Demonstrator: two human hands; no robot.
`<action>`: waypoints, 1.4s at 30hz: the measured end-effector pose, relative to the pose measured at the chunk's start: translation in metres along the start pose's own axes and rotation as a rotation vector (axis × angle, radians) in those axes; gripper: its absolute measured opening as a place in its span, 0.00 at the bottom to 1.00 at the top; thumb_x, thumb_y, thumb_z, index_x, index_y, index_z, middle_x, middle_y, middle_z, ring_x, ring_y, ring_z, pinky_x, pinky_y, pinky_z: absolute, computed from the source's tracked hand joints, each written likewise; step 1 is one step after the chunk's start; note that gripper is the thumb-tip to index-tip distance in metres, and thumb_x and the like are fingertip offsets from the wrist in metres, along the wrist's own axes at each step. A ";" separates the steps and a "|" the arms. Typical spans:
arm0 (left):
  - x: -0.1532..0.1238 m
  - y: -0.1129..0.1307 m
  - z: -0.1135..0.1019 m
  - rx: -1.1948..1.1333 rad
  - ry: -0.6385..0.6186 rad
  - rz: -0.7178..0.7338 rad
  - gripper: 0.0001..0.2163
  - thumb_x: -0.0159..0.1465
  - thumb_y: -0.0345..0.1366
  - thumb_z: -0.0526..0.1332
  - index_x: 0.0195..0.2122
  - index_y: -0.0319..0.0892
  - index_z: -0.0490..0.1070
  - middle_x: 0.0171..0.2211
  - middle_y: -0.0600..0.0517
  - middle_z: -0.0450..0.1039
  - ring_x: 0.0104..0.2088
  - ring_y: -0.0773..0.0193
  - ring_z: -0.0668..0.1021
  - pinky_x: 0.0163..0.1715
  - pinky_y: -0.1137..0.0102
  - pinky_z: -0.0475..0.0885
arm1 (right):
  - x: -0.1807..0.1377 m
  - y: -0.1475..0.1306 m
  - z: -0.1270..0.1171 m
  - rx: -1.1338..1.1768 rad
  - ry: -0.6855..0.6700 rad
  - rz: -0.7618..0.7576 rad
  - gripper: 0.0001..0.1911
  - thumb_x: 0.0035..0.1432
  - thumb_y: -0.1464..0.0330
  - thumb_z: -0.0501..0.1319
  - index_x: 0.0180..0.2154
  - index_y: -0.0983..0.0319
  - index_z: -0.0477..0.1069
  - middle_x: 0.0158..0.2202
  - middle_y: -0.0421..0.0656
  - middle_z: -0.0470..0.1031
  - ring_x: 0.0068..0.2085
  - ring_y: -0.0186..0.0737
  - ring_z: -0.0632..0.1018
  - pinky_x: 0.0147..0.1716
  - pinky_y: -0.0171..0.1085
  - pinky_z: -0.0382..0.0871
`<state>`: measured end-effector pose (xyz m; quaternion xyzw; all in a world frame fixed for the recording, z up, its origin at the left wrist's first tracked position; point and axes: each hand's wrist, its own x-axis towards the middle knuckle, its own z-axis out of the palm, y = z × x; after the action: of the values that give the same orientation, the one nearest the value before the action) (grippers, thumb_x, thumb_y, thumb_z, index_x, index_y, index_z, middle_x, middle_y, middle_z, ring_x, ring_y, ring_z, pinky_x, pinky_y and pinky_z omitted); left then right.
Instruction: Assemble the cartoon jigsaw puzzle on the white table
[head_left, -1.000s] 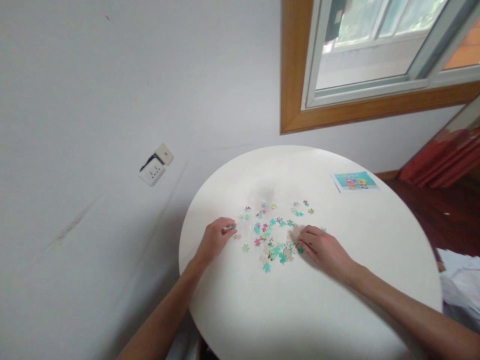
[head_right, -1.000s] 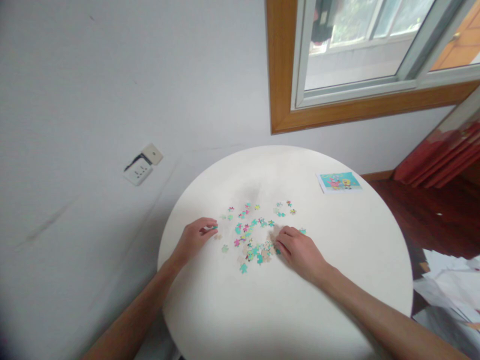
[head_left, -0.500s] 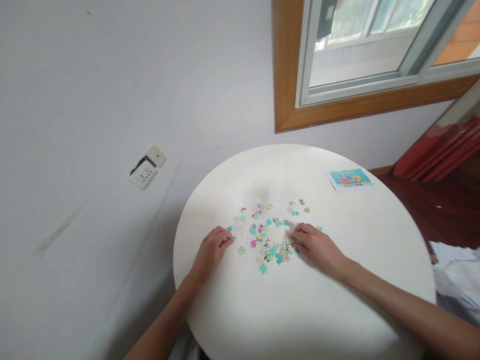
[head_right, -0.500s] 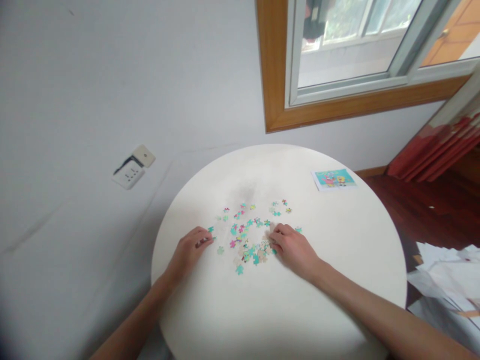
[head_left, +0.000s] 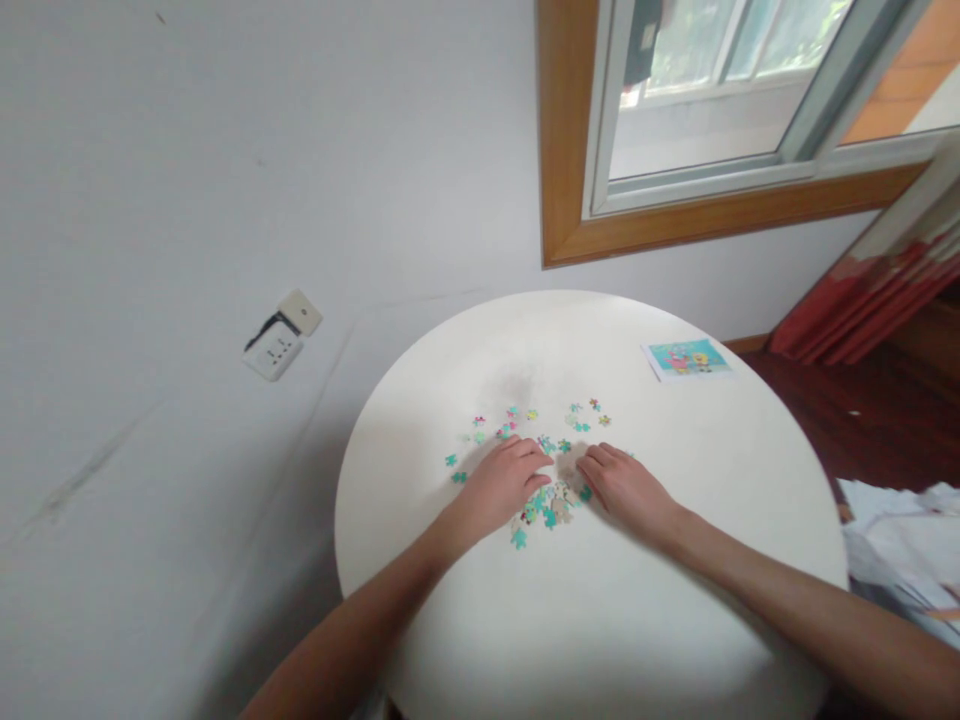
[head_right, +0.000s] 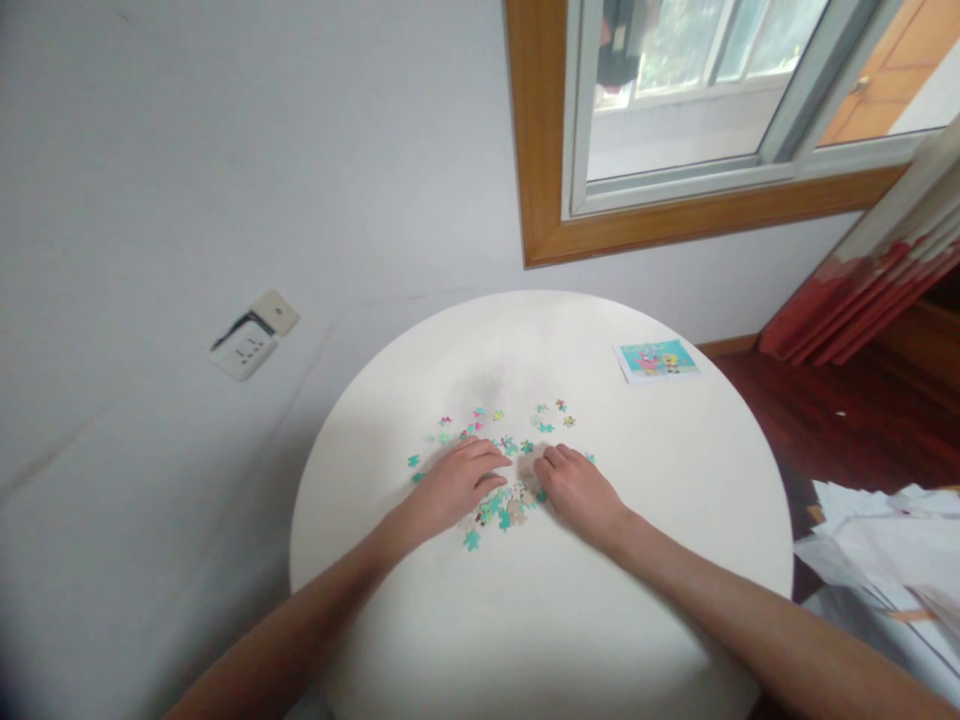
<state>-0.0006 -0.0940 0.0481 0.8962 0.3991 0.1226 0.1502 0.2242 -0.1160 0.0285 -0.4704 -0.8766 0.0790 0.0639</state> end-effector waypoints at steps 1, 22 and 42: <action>0.006 0.003 0.003 0.019 -0.024 0.019 0.07 0.67 0.33 0.64 0.45 0.44 0.78 0.42 0.50 0.76 0.47 0.58 0.76 0.52 0.63 0.69 | 0.000 0.004 -0.001 0.044 0.018 0.028 0.11 0.64 0.79 0.54 0.37 0.65 0.73 0.37 0.49 0.76 0.40 0.45 0.75 0.41 0.39 0.66; 0.060 -0.026 0.011 -0.258 0.123 -0.300 0.06 0.67 0.33 0.62 0.37 0.41 0.80 0.33 0.52 0.81 0.34 0.64 0.80 0.37 0.72 0.71 | -0.005 0.111 0.009 0.389 0.344 0.374 0.16 0.61 0.63 0.55 0.32 0.63 0.80 0.33 0.47 0.80 0.32 0.43 0.76 0.34 0.38 0.64; 0.005 -0.019 -0.010 -0.107 0.012 -0.038 0.04 0.65 0.32 0.67 0.40 0.43 0.79 0.40 0.52 0.79 0.45 0.60 0.76 0.53 0.64 0.67 | -0.020 0.008 -0.006 0.345 0.092 -0.085 0.07 0.66 0.70 0.59 0.42 0.59 0.76 0.43 0.45 0.75 0.45 0.42 0.75 0.43 0.37 0.69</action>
<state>-0.0138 -0.0761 0.0510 0.8784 0.4098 0.1464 0.1976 0.2429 -0.1273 0.0323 -0.4180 -0.8654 0.2036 0.1867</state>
